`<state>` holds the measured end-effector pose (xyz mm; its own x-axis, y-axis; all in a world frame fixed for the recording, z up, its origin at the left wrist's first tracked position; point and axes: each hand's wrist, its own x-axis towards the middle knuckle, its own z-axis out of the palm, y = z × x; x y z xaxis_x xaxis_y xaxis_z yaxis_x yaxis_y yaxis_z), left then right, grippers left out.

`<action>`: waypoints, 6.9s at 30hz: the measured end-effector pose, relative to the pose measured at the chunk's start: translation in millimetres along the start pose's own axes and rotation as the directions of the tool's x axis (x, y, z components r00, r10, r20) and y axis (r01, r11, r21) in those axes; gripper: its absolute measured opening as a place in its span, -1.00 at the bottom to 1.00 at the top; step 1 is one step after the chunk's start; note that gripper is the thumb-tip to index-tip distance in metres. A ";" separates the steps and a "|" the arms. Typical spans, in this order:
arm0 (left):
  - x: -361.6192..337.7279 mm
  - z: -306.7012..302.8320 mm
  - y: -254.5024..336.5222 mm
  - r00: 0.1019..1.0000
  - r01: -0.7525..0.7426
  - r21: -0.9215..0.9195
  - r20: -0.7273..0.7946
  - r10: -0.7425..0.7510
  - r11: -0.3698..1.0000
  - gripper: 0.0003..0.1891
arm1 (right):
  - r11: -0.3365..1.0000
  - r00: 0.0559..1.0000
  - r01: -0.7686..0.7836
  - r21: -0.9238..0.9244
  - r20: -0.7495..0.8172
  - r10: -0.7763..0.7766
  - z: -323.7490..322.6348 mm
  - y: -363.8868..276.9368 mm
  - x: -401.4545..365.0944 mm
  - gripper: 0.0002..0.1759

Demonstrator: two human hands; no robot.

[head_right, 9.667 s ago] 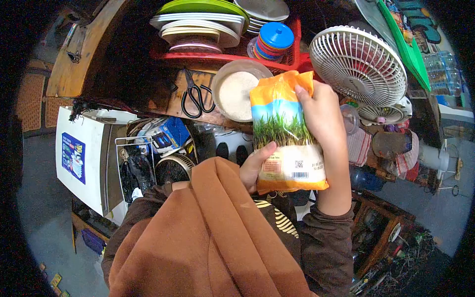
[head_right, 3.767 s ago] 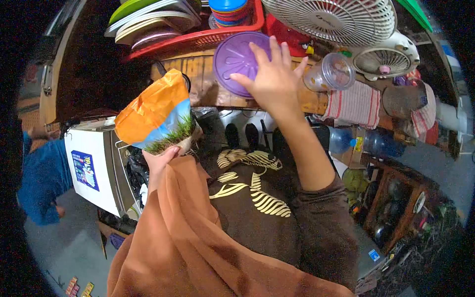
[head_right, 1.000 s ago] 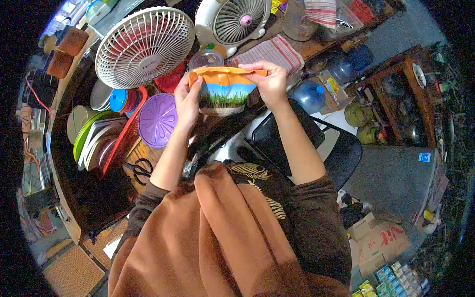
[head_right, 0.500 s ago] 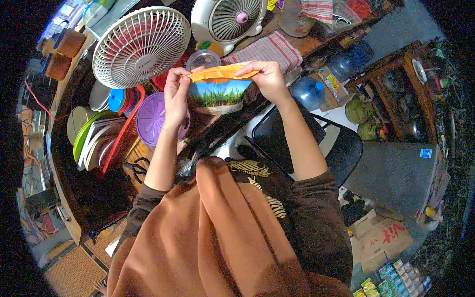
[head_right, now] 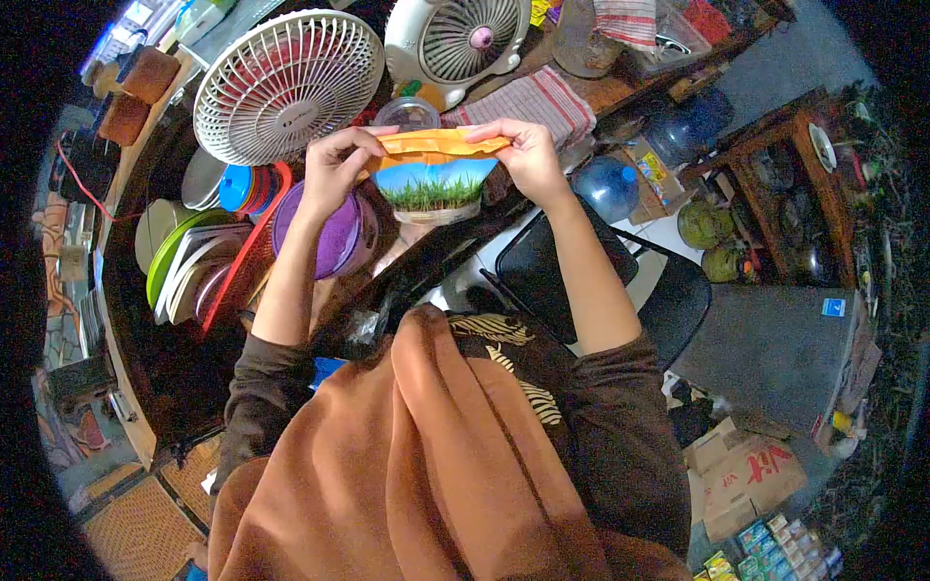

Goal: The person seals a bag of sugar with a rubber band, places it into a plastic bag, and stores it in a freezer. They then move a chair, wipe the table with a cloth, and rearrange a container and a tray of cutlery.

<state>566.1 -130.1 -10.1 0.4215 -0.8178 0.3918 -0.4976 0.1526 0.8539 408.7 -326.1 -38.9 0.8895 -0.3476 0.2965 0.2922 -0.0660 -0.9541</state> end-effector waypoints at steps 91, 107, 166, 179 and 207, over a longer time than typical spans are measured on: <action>-5.0 29.5 26.7 0.993 -0.114 0.752 0.103 0.056 0.649 -0.79 | 0.597 0.936 0.260 -0.759 0.048 -0.347 23.7 -6.9 -22.9 -0.72; 6.8 29.0 39.2 0.996 -0.054 0.640 0.084 0.001 0.767 -0.76 | 0.646 0.907 0.382 -0.661 0.133 -0.400 13.4 -11.6 -15.5 -0.54; 9.5 29.4 23.1 0.998 0.052 0.452 -0.003 -0.057 0.891 -0.81 | 0.988 0.990 -0.137 0.071 0.030 0.135 -5.1 13.4 -2.4 -0.74; -6.6 14.1 12.2 0.978 -0.208 0.517 0.080 0.194 0.831 -0.82 | 0.999 0.997 -0.046 0.024 0.058 0.044 -8.3 30.3 -8.8 -0.73; 16.1 58.5 34.6 0.981 -0.107 0.854 0.174 -0.085 0.510 -0.82 | 0.993 0.984 -0.119 -0.023 0.134 0.121 -8.6 -3.1 -7.0 -0.79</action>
<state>511.3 -170.4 5.7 0.3238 -0.9118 0.2526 -0.9460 -0.3080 0.1009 398.5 -331.5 -38.3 0.9573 -0.2242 0.1824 0.1766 -0.0459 -0.9832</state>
